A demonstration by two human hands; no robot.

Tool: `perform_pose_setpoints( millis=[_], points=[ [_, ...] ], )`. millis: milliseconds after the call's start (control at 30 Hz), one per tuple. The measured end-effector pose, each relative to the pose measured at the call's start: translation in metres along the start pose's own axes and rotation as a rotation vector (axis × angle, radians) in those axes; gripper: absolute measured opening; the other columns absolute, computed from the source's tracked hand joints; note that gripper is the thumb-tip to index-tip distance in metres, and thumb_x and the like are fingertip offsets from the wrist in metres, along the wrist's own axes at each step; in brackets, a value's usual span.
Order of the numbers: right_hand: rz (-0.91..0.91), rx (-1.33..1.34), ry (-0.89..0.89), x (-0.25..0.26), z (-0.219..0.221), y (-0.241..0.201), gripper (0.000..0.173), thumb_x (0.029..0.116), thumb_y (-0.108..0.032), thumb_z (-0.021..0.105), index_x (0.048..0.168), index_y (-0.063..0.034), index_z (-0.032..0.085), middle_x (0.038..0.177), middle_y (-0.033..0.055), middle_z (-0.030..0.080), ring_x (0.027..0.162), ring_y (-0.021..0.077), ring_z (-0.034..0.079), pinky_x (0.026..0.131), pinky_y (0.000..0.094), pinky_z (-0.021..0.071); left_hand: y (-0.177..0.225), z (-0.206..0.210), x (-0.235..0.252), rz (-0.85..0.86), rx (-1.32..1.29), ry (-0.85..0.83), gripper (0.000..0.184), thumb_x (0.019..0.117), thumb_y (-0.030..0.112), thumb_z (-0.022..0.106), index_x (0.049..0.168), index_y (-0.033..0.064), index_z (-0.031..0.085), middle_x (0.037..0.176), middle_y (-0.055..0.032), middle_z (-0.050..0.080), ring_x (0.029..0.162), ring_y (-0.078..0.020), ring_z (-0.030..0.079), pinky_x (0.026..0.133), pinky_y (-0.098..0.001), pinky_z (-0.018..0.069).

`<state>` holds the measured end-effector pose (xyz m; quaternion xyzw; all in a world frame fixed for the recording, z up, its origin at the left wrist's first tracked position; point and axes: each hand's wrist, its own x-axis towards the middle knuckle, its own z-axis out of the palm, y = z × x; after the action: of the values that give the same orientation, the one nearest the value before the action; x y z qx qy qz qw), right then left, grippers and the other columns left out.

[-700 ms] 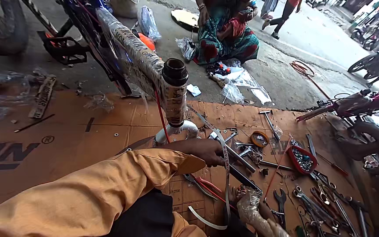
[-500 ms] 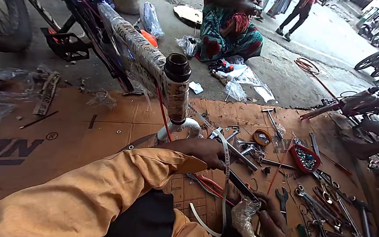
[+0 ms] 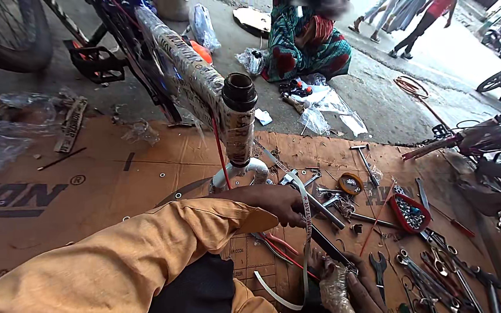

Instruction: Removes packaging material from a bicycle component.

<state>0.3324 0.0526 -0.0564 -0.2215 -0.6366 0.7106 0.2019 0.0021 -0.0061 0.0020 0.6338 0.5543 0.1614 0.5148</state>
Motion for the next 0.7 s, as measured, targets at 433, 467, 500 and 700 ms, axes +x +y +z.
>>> perform_pose_setpoints(
  millis=[433, 467, 500, 700],
  points=[
    [-0.04, -0.034, 0.231, -0.009, -0.019, -0.009, 0.033, 0.1075, -0.035, 0.047, 0.135, -0.018, 0.049, 0.114, -0.0107, 0.069, 0.097, 0.0028, 0.068, 0.085, 0.024, 0.0577, 0.045, -0.003, -0.022, 0.382, -0.139, 0.458, 0.016, 0.1029, 0.017, 0.062, 0.11, 0.0076, 0.072, 0.095, 0.0009, 0.072, 0.078, -0.0053, 0.066, 0.07, -0.0244, 0.0576],
    [-0.074, -0.071, 0.198, -0.008, -0.019, -0.004, 0.035, 0.1065, -0.039, 0.049, 0.135, -0.0201, 0.048, 0.115, -0.0121, 0.069, 0.097, 0.0019, 0.068, 0.085, 0.0233, 0.058, 0.047, 0.003, -0.014, 0.42, 0.022, 0.529, 0.022, 0.1027, 0.021, 0.063, 0.119, 0.01, 0.071, 0.104, -0.0005, 0.072, 0.09, -0.0087, 0.068, 0.081, -0.0302, 0.0592],
    [-0.122, -0.102, 0.169, -0.008, -0.019, 0.005, 0.038, 0.1061, -0.042, 0.049, 0.139, -0.0222, 0.05, 0.118, -0.0125, 0.069, 0.099, 0.0012, 0.067, 0.086, 0.023, 0.0574, 0.049, 0.007, -0.008, 0.393, 0.177, 0.532, 0.028, 0.1048, 0.028, 0.06, 0.127, 0.0122, 0.069, 0.11, -0.0021, 0.072, 0.1, -0.0126, 0.069, 0.09, -0.0363, 0.0582],
    [0.159, -0.024, 0.548, 0.016, 0.045, -0.093, 0.029, 0.0937, 0.008, 0.038, 0.115, 0.0279, 0.034, 0.097, 0.0138, 0.061, 0.085, 0.0021, 0.066, 0.081, 0.0168, 0.0553, 0.034, 0.007, -0.009, -0.239, 0.452, 0.199, 0.032, 0.1087, 0.031, 0.046, 0.123, 0.0076, 0.063, 0.093, -0.0141, 0.067, 0.09, -0.0339, 0.068, 0.078, -0.0555, 0.0544]
  ],
)
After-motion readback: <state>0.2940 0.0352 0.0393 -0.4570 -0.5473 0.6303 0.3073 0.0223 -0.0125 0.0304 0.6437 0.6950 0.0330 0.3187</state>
